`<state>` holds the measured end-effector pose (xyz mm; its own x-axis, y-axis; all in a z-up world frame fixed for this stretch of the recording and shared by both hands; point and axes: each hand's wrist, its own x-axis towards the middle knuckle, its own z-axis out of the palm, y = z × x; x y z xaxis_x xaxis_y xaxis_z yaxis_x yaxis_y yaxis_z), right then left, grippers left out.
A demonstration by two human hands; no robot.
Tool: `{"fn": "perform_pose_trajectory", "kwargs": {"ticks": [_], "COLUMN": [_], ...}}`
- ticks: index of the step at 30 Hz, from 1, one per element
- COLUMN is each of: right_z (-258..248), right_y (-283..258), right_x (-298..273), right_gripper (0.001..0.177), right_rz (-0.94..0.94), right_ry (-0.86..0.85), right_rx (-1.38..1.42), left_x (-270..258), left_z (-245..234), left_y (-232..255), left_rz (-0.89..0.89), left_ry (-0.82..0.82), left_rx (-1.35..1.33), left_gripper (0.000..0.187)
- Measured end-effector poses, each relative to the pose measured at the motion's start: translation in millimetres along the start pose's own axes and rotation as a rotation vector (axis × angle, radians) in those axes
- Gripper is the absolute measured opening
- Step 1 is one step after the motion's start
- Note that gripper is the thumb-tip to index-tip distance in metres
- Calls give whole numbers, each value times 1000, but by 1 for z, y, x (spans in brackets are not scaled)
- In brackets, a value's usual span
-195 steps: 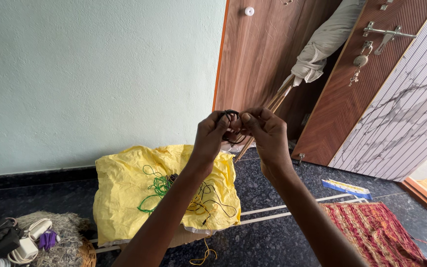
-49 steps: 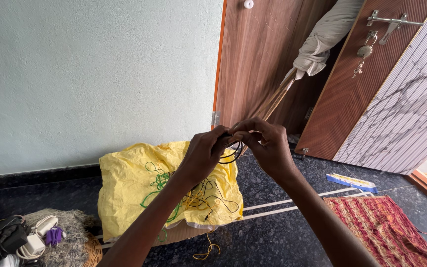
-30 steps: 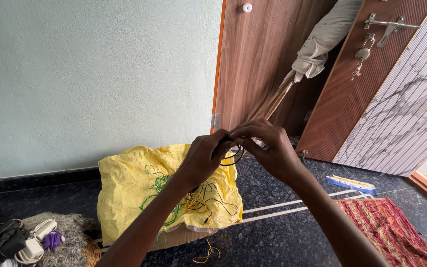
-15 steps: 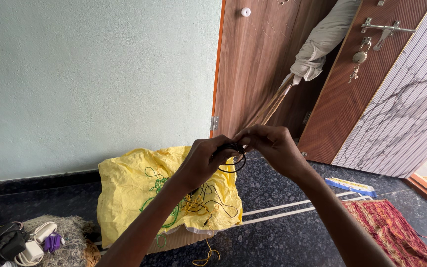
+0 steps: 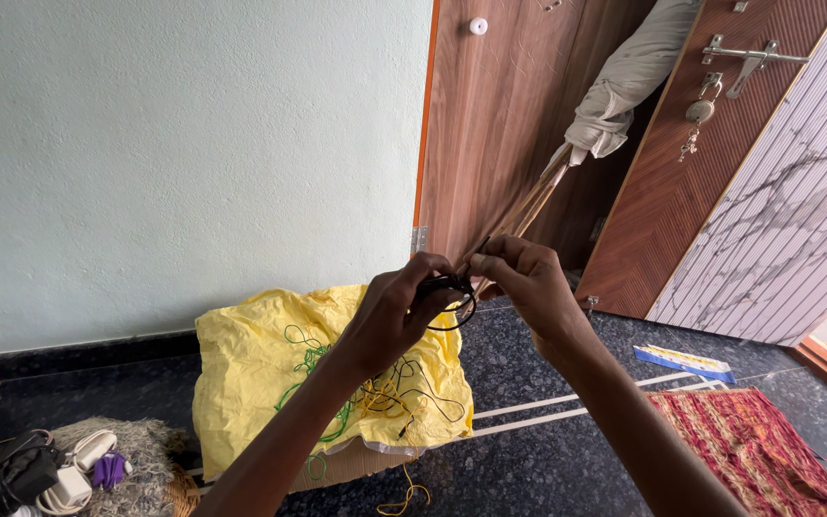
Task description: The person untangles and coils various colored cables and wires on a yellow cloth placed on the floor. They handle a purple adapter, a black cable, and a green cable, wrapping each into neat loops and placing them aside.
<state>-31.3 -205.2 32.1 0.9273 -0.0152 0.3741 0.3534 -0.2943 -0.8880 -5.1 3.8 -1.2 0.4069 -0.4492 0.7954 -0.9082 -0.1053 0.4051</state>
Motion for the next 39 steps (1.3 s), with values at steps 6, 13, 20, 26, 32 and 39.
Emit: {"fn": "perform_pose_trajectory", "kwargs": {"ticks": [6,13,20,26,32,39], "right_z": [4,12,5,5,3,0], "right_y": [-11,-21,-35,-33,-39,-50], "right_x": [-10,-29,-29,-22,-10,-1], "right_gripper": [16,9,10,10,10,13], "right_rz": [-33,-484,-771,-673,-264,-16], "right_ry": [41,282,189,44,-131,-256], "right_rx": [-12,-370,-501,-425,-140,152], "left_x": [-1,6,9,8,4,7], "left_z": [-1,-1,-8,-9,-12,-22], "left_y": [7,1,2,-6,-8,-4], "left_rz": [73,51,26,6,-3,53], "left_ry": [6,112,163,202,198,183], "left_rx": [34,-12,-49,-203,-259,-175], "left_gripper": [27,19,19,17,16,14]}}
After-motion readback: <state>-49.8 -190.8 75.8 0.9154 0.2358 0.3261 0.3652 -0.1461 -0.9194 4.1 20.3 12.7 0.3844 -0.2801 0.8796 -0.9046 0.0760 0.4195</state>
